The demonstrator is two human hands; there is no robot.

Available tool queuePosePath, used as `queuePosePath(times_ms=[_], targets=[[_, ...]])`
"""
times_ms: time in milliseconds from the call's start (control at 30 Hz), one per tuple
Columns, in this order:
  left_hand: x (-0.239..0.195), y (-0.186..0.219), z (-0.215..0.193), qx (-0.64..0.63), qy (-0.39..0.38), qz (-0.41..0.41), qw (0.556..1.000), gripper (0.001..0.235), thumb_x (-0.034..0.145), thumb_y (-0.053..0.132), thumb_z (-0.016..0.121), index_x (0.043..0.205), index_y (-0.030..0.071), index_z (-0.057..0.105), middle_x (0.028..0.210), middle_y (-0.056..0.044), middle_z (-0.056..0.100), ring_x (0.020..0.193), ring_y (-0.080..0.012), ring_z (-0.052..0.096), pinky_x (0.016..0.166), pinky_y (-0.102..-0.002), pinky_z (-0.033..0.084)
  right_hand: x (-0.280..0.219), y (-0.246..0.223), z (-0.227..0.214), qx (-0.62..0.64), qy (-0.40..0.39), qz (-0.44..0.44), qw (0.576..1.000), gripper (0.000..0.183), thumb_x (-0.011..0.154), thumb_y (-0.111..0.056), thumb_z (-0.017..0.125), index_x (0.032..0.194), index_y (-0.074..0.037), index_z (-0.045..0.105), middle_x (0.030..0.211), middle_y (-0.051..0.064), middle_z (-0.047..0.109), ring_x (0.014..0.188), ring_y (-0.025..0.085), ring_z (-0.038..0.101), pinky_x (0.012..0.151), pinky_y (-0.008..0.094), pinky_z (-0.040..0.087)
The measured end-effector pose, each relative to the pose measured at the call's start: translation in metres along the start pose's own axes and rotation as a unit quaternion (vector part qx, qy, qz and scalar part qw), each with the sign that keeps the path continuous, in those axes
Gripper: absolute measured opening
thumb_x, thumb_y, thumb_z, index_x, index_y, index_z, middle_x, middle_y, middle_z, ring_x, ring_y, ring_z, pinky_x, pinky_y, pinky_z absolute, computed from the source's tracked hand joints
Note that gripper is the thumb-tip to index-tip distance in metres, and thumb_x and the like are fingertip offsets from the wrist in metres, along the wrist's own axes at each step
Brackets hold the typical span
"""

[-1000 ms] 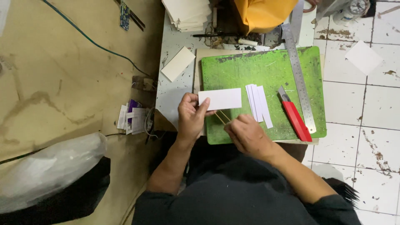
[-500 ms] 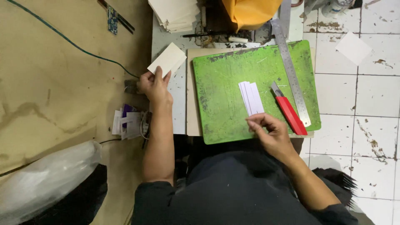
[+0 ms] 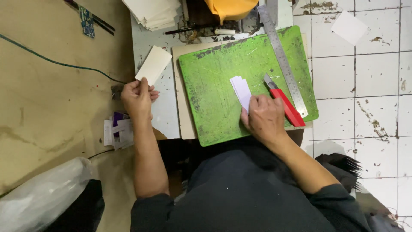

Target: Cutting small strips of material using a utility knife and ruler, then stacking them

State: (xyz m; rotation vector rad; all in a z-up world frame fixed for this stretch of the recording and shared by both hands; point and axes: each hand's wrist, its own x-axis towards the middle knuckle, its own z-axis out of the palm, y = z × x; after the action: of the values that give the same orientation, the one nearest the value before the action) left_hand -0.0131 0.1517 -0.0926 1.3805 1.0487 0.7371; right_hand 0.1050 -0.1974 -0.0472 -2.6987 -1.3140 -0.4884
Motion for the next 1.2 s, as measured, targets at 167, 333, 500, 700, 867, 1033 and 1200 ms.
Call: queuePosePath(times_ms=[167, 333, 500, 700, 867, 1033, 1200], targets=[[0.002, -0.014, -0.005, -0.04, -0.016, 0.008, 0.999, 0.033, 0.098, 0.015, 0.072, 0.114, -0.006, 0.053, 0.081, -0.02, 0.07, 0.059, -0.0225, 0.074, 0.054, -0.031, 0.068, -0.005, 0.003, 0.026, -0.025, 0.027, -0.024, 0.999, 0.02, 0.075, -0.031, 0.07, 0.074, -0.014, 0.059, 0.068, 0.005, 0.055, 0.056, 0.026, 0.061, 0.058, 0.04, 0.042], [0.01, -0.019, -0.006, -0.058, -0.005, 0.015, 0.998, 0.031, 0.097, 0.012, 0.072, 0.114, -0.006, 0.053, 0.082, -0.02, 0.071, 0.06, -0.0226, 0.074, 0.055, -0.031, 0.069, -0.012, 0.007, 0.035, -0.031, 0.017, -0.03, 0.999, 0.026, 0.068, -0.032, 0.077, 0.073, -0.013, 0.059, 0.067, 0.004, 0.056, 0.054, 0.025, 0.061, 0.059, 0.04, 0.044], [0.015, -0.011, -0.011, -0.081, -0.022, 0.033, 0.996, 0.025, 0.097, 0.01, 0.071, 0.112, -0.004, 0.056, 0.082, -0.018, 0.07, 0.063, -0.0212, 0.075, 0.059, -0.031, 0.07, -0.016, 0.012, 0.046, -0.037, 0.016, -0.039, 0.998, 0.026, 0.065, -0.03, 0.077, 0.072, -0.014, 0.059, 0.065, 0.003, 0.054, 0.052, 0.026, 0.06, 0.058, 0.04, 0.045], [0.021, -0.02, -0.005, -0.095, -0.024, 0.032, 0.995, 0.025, 0.098, 0.01, 0.069, 0.114, -0.004, 0.054, 0.083, -0.017, 0.069, 0.066, -0.0201, 0.075, 0.061, -0.03, 0.07, -0.013, 0.011, 0.044, -0.042, 0.029, -0.047, 0.998, 0.021, 0.067, -0.027, 0.073, 0.07, -0.014, 0.056, 0.063, 0.003, 0.053, 0.049, 0.025, 0.059, 0.055, 0.039, 0.044], [0.019, -0.023, -0.004, -0.056, -0.027, 0.033, 0.998, 0.027, 0.097, 0.009, 0.07, 0.112, -0.006, 0.054, 0.082, -0.019, 0.07, 0.062, -0.0207, 0.074, 0.058, -0.031, 0.069, -0.012, 0.014, 0.04, -0.019, 0.012, -0.05, 0.998, 0.022, 0.067, -0.029, 0.074, 0.072, -0.014, 0.058, 0.065, 0.003, 0.055, 0.051, 0.026, 0.062, 0.056, 0.04, 0.045], [0.012, -0.013, -0.006, -0.014, -0.024, 0.047, 0.999, 0.031, 0.095, 0.01, 0.074, 0.111, -0.008, 0.055, 0.079, -0.02, 0.071, 0.059, -0.0217, 0.074, 0.053, -0.03, 0.068, -0.011, 0.022, 0.041, 0.005, -0.022, -0.055, 0.998, 0.025, 0.069, -0.033, 0.076, 0.072, -0.015, 0.059, 0.065, 0.004, 0.057, 0.053, 0.027, 0.064, 0.056, 0.041, 0.046], [-0.002, 0.007, -0.011, 0.047, -0.021, 0.077, 0.996, 0.034, 0.095, 0.015, 0.076, 0.111, -0.006, 0.055, 0.077, -0.021, 0.072, 0.057, -0.0228, 0.074, 0.049, -0.031, 0.066, -0.005, 0.024, 0.027, 0.029, -0.042, -0.047, 0.998, 0.022, 0.077, -0.034, 0.071, 0.074, -0.014, 0.06, 0.065, 0.005, 0.06, 0.056, 0.028, 0.067, 0.058, 0.041, 0.048]])
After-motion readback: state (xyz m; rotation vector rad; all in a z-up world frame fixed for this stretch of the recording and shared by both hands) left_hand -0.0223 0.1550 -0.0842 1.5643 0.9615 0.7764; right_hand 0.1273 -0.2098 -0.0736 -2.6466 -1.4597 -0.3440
